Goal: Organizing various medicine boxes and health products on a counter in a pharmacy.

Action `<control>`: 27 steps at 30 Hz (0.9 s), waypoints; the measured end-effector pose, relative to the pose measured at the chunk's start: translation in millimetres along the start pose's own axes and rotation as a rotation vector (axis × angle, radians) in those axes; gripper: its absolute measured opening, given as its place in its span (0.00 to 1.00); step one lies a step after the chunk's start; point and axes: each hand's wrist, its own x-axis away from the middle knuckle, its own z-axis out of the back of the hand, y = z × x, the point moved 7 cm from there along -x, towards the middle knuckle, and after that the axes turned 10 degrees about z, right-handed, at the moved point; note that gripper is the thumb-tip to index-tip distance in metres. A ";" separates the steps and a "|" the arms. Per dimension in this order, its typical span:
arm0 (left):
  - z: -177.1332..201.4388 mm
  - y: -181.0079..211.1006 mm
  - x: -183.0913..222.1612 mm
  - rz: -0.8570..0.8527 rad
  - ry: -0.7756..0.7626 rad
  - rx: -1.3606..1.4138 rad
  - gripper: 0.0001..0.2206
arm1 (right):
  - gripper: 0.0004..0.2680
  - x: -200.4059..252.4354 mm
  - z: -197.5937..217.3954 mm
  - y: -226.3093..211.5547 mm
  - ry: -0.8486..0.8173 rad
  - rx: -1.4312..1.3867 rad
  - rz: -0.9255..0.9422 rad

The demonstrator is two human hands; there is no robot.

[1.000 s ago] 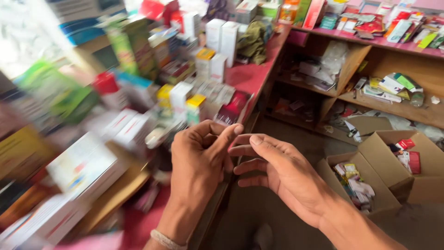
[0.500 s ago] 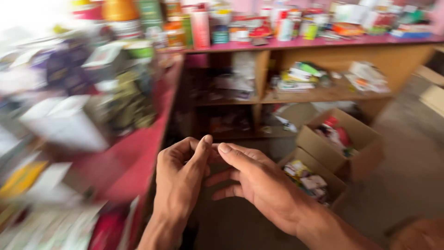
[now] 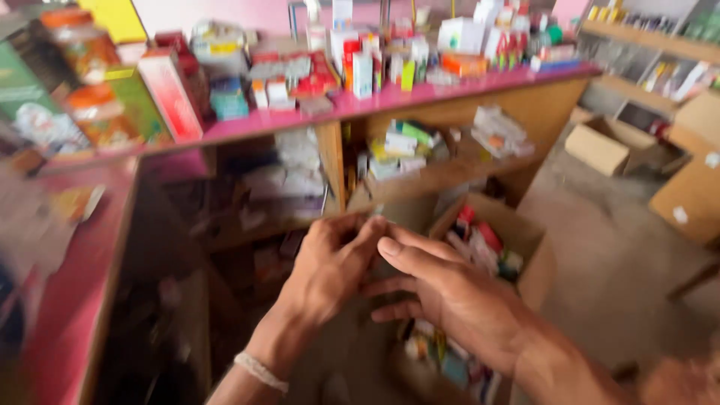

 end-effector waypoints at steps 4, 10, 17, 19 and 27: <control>12.8 22.7 -116.2 -0.114 -0.030 0.027 0.17 | 0.19 -99.6 42.6 -17.4 0.069 0.021 -0.006; 16.4 52.8 -232.5 -0.110 -0.112 0.010 0.18 | 0.19 -202.4 84.2 -68.7 0.087 0.061 0.061; 22.7 36.5 -355.6 -0.095 -0.176 0.103 0.18 | 0.18 -311.7 140.5 -59.3 -0.006 -0.071 0.064; 25.4 33.8 -390.3 -0.097 -0.166 0.122 0.18 | 0.17 -347.9 161.2 -61.1 -0.007 -0.050 0.033; 38.3 34.7 -533.2 -0.040 0.049 0.229 0.16 | 0.13 -515.0 316.3 -101.5 0.313 0.436 0.093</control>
